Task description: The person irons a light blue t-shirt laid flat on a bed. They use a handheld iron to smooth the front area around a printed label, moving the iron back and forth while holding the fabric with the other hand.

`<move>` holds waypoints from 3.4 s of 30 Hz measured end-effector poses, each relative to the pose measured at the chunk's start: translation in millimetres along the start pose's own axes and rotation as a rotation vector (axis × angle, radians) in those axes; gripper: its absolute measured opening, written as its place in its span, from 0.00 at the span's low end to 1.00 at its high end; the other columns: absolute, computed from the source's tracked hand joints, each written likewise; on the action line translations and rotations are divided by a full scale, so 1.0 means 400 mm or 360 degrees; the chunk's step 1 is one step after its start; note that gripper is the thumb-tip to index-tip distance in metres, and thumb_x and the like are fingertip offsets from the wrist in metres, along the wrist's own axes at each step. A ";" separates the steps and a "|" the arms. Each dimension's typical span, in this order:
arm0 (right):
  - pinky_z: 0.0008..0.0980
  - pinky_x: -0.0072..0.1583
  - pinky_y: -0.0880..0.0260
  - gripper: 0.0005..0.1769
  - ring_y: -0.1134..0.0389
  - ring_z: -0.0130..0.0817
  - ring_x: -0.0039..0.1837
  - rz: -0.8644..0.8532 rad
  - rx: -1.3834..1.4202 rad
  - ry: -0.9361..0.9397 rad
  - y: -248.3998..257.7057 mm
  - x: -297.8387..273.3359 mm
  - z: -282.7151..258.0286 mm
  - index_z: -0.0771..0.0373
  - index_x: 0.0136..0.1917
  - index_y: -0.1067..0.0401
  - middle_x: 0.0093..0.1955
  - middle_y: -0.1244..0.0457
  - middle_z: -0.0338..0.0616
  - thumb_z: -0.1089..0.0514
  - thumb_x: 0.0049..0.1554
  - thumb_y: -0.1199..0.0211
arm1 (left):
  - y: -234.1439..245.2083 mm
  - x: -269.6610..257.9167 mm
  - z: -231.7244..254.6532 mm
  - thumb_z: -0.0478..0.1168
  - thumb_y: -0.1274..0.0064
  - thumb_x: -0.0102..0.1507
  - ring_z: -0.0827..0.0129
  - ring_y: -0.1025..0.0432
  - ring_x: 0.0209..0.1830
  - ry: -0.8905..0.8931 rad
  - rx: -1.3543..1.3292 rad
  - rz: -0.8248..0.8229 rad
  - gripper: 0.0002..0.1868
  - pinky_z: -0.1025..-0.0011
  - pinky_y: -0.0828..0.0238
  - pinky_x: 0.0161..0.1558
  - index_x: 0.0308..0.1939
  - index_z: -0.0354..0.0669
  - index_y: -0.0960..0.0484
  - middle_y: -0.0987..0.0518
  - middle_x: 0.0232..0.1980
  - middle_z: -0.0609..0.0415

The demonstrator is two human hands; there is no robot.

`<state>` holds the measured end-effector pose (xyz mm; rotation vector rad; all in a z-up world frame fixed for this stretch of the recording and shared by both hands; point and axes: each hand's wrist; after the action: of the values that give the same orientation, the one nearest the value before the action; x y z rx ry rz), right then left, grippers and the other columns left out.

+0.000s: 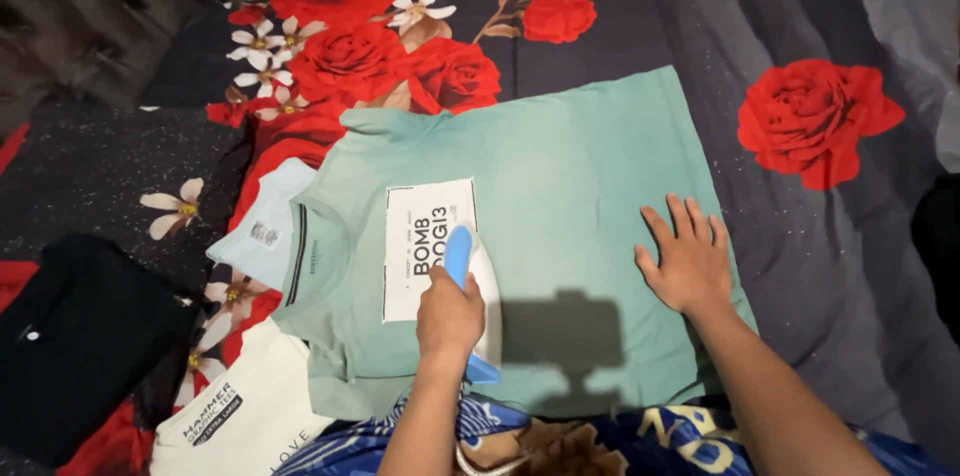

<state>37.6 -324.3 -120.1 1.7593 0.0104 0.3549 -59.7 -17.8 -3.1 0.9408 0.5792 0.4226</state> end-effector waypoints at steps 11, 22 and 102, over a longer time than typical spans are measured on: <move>0.51 0.78 0.62 0.35 0.57 0.44 0.83 -0.0040 -0.0020 -0.0041 0.015 0.001 -0.010 0.42 0.76 0.41 0.83 0.54 0.44 0.36 0.57 0.49 | 0.052 0.088 0.085 0.50 0.52 0.67 0.35 0.23 0.49 -0.0129 0.0004 0.0161 0.24 0.46 0.27 0.52 0.55 0.32 0.31 0.19 0.46 0.30; 0.53 0.77 0.60 0.35 0.55 0.45 0.82 -0.0028 -0.0034 -0.0041 0.034 0.006 -0.025 0.44 0.75 0.40 0.81 0.52 0.45 0.38 0.56 0.48 | 0.021 0.278 0.162 0.50 0.53 0.68 0.38 0.24 0.54 0.0023 0.0055 0.0057 0.23 0.49 0.27 0.56 0.57 0.33 0.31 0.19 0.52 0.32; 0.55 0.79 0.79 0.46 0.83 0.47 0.86 -0.0954 -0.0205 -0.0252 -0.014 0.070 0.009 0.44 0.85 0.69 0.88 0.81 0.46 0.30 0.61 0.60 | 0.170 0.313 -0.085 0.53 0.47 0.66 0.31 0.24 0.48 -0.0210 -0.0002 0.0378 0.26 0.44 0.28 0.51 0.56 0.34 0.24 0.19 0.46 0.27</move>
<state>66.3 -320.8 -119.4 1.5656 0.3843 -0.2156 9.6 111.2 4.3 1.0323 0.3484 0.5683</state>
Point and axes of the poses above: each hand's wrist, its own x-axis towards the middle knuckle, its own y-axis out of the back of the hand, z = x × y
